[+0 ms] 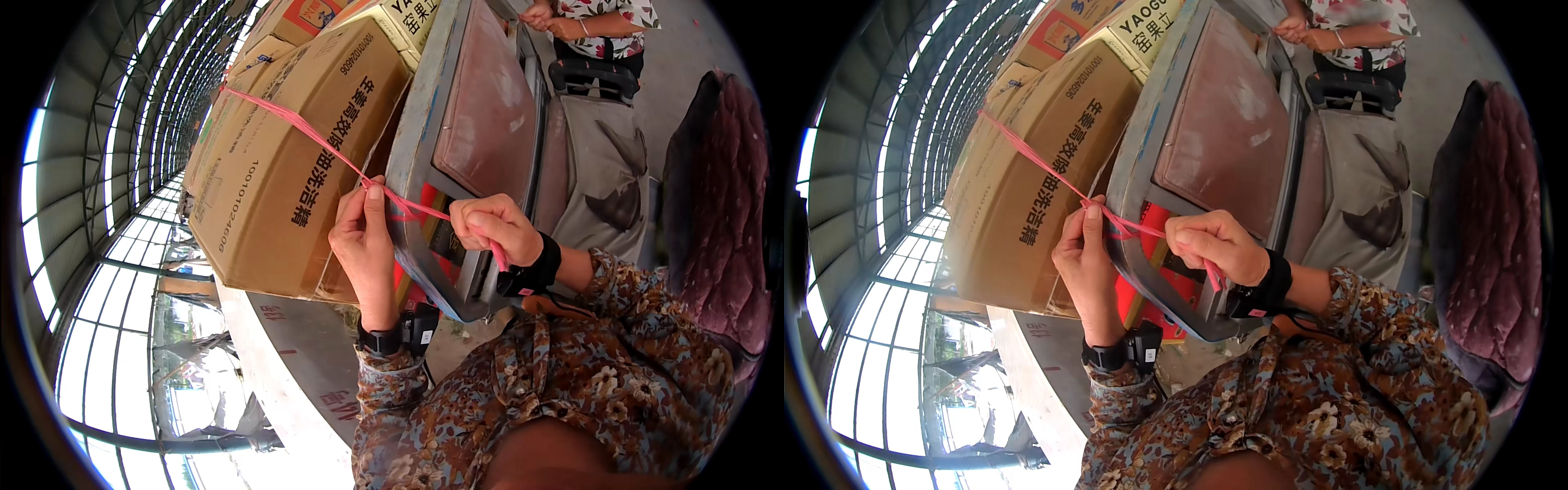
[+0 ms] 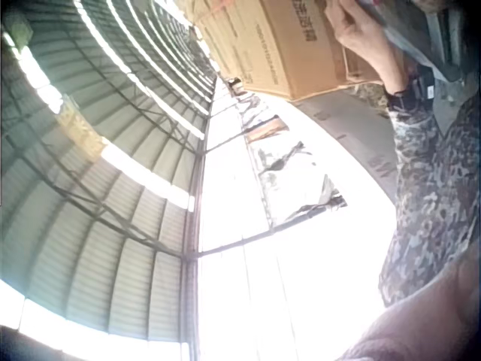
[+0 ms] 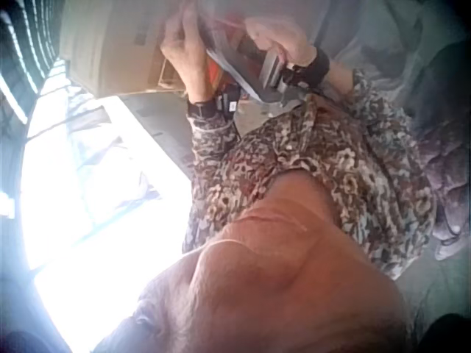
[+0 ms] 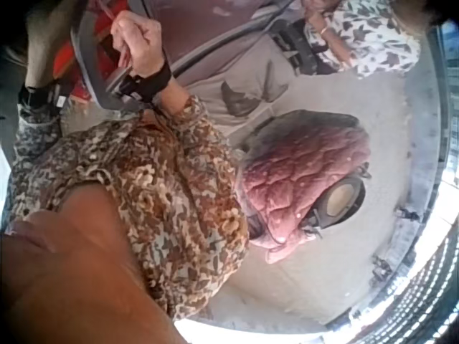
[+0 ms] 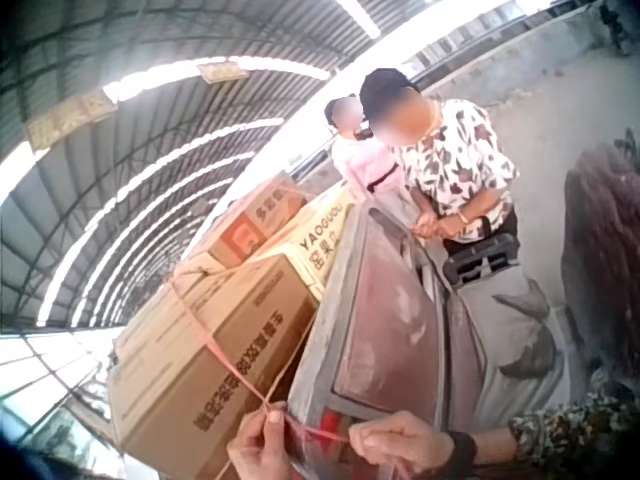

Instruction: The person secures a stack of cardboard boxes on the back of a three-wheeled cargo vehicle using red and blue plastic straps. They loop the straps over the boxes and tie them to the vehicle's frame to prevent movement during transport.

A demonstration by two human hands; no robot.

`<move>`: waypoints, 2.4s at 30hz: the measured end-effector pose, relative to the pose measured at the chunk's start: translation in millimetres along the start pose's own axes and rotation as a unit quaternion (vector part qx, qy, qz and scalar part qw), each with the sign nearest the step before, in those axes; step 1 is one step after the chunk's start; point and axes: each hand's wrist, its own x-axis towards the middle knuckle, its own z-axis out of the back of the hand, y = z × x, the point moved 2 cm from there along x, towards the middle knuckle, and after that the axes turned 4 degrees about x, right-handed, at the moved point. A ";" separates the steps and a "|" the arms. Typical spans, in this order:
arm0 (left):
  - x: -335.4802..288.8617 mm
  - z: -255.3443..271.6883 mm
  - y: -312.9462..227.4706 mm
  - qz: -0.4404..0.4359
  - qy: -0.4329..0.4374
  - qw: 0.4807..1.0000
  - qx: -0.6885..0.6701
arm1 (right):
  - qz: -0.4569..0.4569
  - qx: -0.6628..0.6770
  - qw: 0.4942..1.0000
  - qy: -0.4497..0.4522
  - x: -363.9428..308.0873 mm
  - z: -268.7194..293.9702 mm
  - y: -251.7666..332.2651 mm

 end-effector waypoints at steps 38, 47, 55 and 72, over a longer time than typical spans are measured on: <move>30.8 -10.2 -3.9 0.056 0.069 0.924 -0.373 | 0.007 0.216 0.976 0.016 -7.3 30.3 -29.9; -12.1 13.9 -35.5 -0.322 -0.043 0.925 0.196 | -0.038 0.149 0.987 -0.047 -16.4 8.0 -9.4; -30.7 -3.3 -11.0 -0.391 0.018 0.902 0.182 | -0.015 -0.269 0.962 -0.039 -19.4 -26.1 49.8; -31.1 -25.6 13.9 0.004 -0.054 0.963 -0.263 | 0.090 -0.749 0.644 0.126 136.4 -27.3 56.4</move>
